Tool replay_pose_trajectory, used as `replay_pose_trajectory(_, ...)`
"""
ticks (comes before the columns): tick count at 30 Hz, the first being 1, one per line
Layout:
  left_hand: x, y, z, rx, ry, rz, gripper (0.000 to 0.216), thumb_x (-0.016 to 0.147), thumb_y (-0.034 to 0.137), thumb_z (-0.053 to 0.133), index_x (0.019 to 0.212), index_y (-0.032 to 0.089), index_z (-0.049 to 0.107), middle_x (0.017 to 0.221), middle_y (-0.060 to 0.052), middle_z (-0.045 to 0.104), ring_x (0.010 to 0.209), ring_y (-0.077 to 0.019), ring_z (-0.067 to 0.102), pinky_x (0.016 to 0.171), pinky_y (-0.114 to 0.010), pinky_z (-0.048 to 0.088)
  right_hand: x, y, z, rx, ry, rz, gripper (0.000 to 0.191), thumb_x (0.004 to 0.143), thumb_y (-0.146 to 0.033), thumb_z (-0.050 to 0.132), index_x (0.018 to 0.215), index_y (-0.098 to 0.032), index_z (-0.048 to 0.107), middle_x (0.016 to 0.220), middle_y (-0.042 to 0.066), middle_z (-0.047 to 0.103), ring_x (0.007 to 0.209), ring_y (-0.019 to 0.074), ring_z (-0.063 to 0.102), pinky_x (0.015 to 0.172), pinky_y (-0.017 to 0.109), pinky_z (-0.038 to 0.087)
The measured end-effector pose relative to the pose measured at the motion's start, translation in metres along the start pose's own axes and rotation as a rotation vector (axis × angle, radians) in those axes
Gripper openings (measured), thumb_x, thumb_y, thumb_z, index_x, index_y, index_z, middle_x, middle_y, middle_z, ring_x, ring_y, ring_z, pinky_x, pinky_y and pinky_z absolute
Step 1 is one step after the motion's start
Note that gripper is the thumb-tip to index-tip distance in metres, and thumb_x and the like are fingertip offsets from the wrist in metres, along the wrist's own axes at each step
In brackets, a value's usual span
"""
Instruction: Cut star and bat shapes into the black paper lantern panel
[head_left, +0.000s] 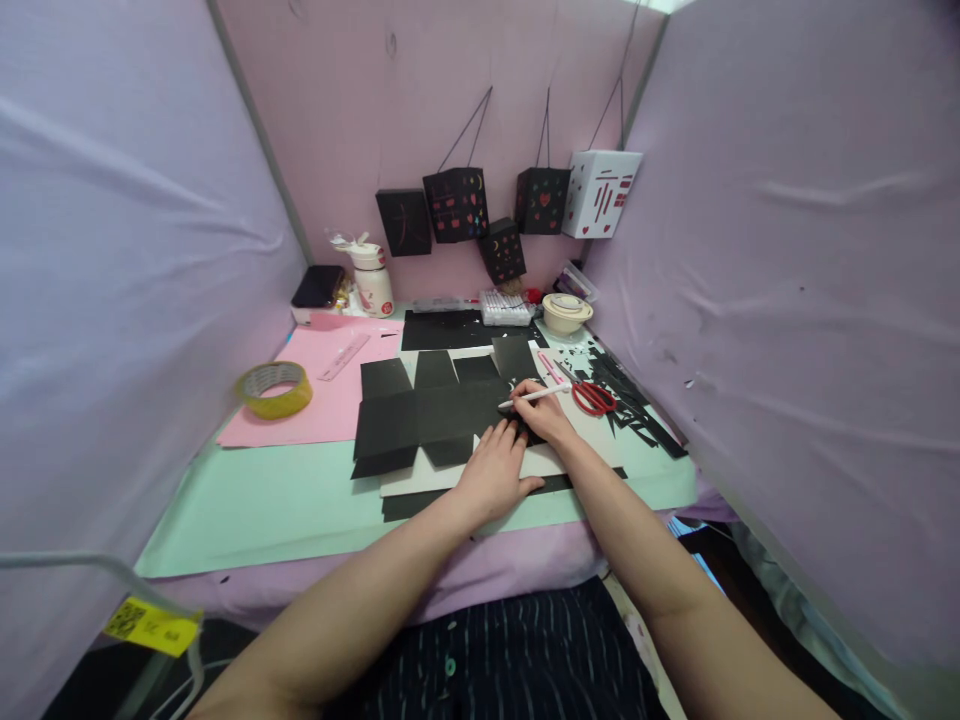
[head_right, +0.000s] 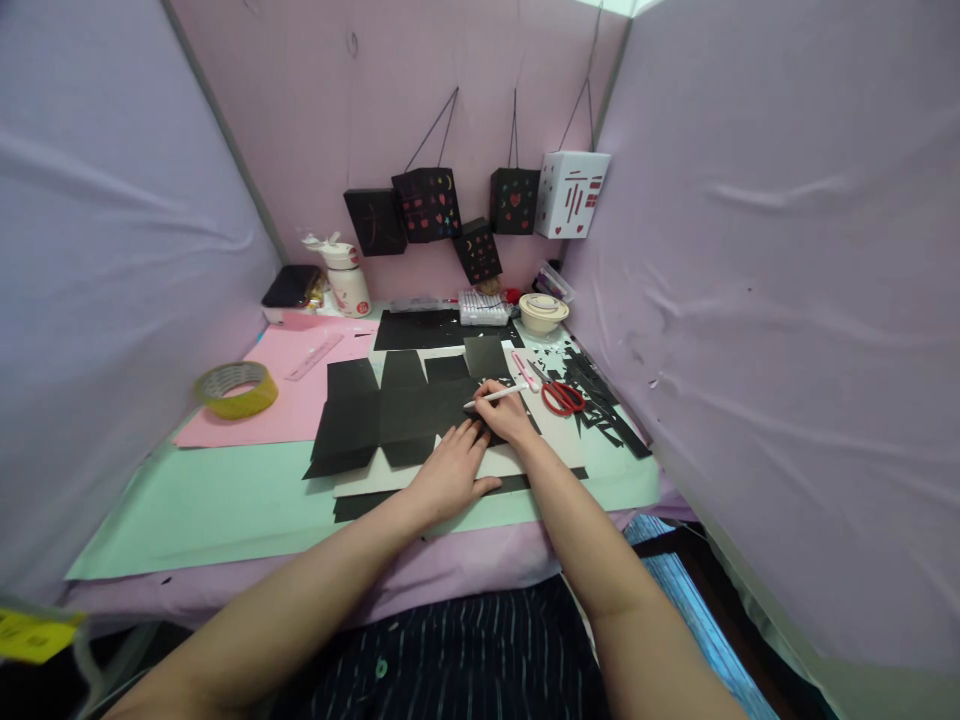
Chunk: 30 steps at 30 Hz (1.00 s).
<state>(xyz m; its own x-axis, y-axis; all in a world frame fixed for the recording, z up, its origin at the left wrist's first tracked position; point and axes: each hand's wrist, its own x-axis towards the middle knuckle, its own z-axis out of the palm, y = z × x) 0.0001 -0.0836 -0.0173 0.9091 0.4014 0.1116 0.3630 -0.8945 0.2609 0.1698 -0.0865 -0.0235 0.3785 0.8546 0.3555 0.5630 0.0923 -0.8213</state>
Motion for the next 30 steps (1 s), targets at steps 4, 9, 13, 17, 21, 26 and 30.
replay_pose_trajectory(4,0.0003,0.0004,0.0,0.003,0.006,0.0,0.075,0.087,0.055,0.058,0.143,0.007,0.041,0.153,-0.021,0.034,0.144,-0.0344,0.027,0.118,-0.049,0.023,-0.0008,-0.0017,-0.0004,-0.031,-0.012,0.008,0.008,0.077,-0.025,0.051,0.072,-0.022,0.057,0.067,-0.002,0.062,0.069,0.0164,0.059,0.067,0.027,0.044)
replay_pose_trajectory(9,0.0013,-0.0001,0.0007,0.007,0.009,0.006,0.076,0.087,0.055,0.058,0.144,0.007,0.04,0.153,-0.021,0.035,0.145,-0.034,0.026,0.119,-0.049,0.022,-0.0018,-0.0059,-0.0014,-0.071,-0.016,-0.034,0.011,0.079,-0.027,0.052,0.071,-0.022,0.057,0.067,-0.002,0.061,0.069,0.0159,0.058,0.068,0.027,0.042)
replay_pose_trajectory(13,0.0018,-0.001,0.002,0.005,0.02,0.012,0.078,0.087,0.055,0.058,0.145,0.007,0.038,0.154,-0.022,0.033,0.145,-0.0339,0.026,0.119,-0.049,0.022,-0.0021,-0.0071,-0.0012,-0.056,-0.029,-0.036,0.012,0.08,-0.026,0.052,0.07,-0.021,0.057,0.065,-0.003,0.06,0.067,0.0151,0.058,0.068,0.027,0.042)
replay_pose_trajectory(17,0.0016,-0.0008,0.0016,-0.001,0.022,0.013,0.074,0.088,0.055,0.057,0.144,0.01,0.039,0.154,-0.02,0.033,0.145,-0.0333,0.026,0.118,-0.05,0.024,-0.0021,-0.0063,-0.0006,-0.038,-0.04,-0.026,0.012,0.08,-0.026,0.052,0.07,-0.021,0.058,0.065,-0.003,0.062,0.066,0.0148,0.058,0.068,0.027,0.043)
replay_pose_trajectory(21,0.0012,-0.0004,0.0011,-0.006,0.016,0.011,0.076,0.088,0.055,0.057,0.145,0.008,0.038,0.155,-0.021,0.031,0.145,-0.0331,0.025,0.118,-0.05,0.023,-0.0019,-0.0056,-0.0004,-0.032,-0.044,-0.01,0.012,0.081,-0.026,0.052,0.071,-0.022,0.058,0.066,-0.003,0.063,0.067,0.0151,0.06,0.068,0.027,0.044)
replay_pose_trajectory(26,0.0007,-0.0009,0.0017,-0.002,0.019,0.014,0.077,0.088,0.055,0.056,0.145,0.008,0.037,0.155,-0.021,0.031,0.146,-0.033,0.024,0.118,-0.05,0.022,-0.0021,-0.0056,-0.0003,-0.026,-0.051,-0.006,0.013,0.082,-0.027,0.052,0.072,-0.022,0.059,0.067,-0.003,0.063,0.068,0.0152,0.061,0.069,0.027,0.044)
replay_pose_trajectory(30,0.0009,-0.0007,0.0014,-0.003,0.014,0.011,0.077,0.088,0.055,0.057,0.145,0.008,0.036,0.155,-0.021,0.03,0.146,-0.0328,0.024,0.119,-0.049,0.022,-0.0018,-0.0049,0.0001,-0.027,-0.049,-0.013,0.014,0.082,-0.027,0.052,0.072,-0.022,0.059,0.067,-0.002,0.063,0.068,0.015,0.061,0.07,0.027,0.044)
